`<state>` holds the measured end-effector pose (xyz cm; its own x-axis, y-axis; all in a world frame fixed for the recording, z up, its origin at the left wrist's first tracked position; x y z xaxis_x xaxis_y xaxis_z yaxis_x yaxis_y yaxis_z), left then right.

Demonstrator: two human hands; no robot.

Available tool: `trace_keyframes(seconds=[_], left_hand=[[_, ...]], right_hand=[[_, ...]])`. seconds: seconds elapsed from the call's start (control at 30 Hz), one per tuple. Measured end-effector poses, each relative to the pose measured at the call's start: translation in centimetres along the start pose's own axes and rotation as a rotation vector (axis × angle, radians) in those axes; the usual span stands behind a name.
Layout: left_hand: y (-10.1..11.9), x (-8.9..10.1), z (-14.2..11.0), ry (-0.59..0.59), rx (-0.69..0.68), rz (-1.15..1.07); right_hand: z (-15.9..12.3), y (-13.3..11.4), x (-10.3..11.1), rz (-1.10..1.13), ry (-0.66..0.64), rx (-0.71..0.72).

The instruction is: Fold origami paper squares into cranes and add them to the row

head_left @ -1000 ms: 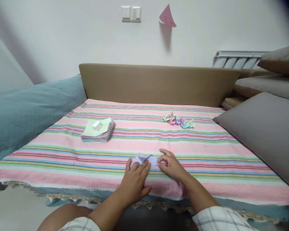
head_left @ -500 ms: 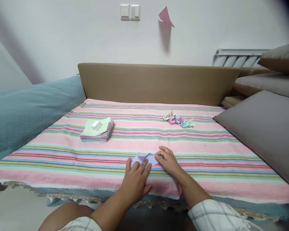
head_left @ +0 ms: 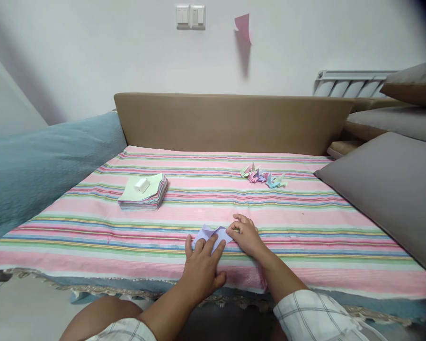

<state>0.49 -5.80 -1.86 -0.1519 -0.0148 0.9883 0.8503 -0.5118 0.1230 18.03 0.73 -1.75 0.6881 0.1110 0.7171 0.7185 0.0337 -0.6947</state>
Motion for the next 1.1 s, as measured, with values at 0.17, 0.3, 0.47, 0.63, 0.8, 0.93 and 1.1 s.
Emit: trace_keyframes(seconds=[0.17,0.3,0.47,0.63,0.8,0.93,1.1], left_hand=[[0.1,0.1,0.0,-0.001,0.000,0.007],[0.1,0.0,0.1,-0.003,0.008,0.014],[0.0,-0.1,0.1,0.007,0.007,0.022],[0.1,-0.1,0.0,0.011,0.010,0.032],[0.1,-0.1,0.0,0.012,0.004,0.026],[0.0,-0.3,0.0,0.023,0.004,0.033],[0.0,-0.2,0.0,0.013,-0.003,0.042]], right_hand=[[0.0,0.1,-0.2,-0.006,0.011,0.008],[0.0,0.2,-0.3,-0.008,0.019,0.011],[0.1,0.2,-0.3,-0.020,0.017,0.002],[0.0,0.0,-0.3,-0.023,0.022,0.006],[-0.1,0.5,-0.1,0.053,0.081,0.073],[-1.0,1.0,0.2,0.133,0.093,0.263],[-2.4,0.6,0.2,-0.127,-0.056,0.385]])
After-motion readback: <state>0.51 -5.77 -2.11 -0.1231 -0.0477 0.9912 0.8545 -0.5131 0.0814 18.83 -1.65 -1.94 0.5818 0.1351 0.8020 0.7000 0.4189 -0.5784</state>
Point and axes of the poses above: each hand's wrist, its own z-axis towards the middle knuckle, its own x-axis out of the back of the hand, y = z × x, the point moved 1 cm from there along z, towards the middle knuckle, and after that the axes turned 8 degrees about -y, right-handed, at the moved point
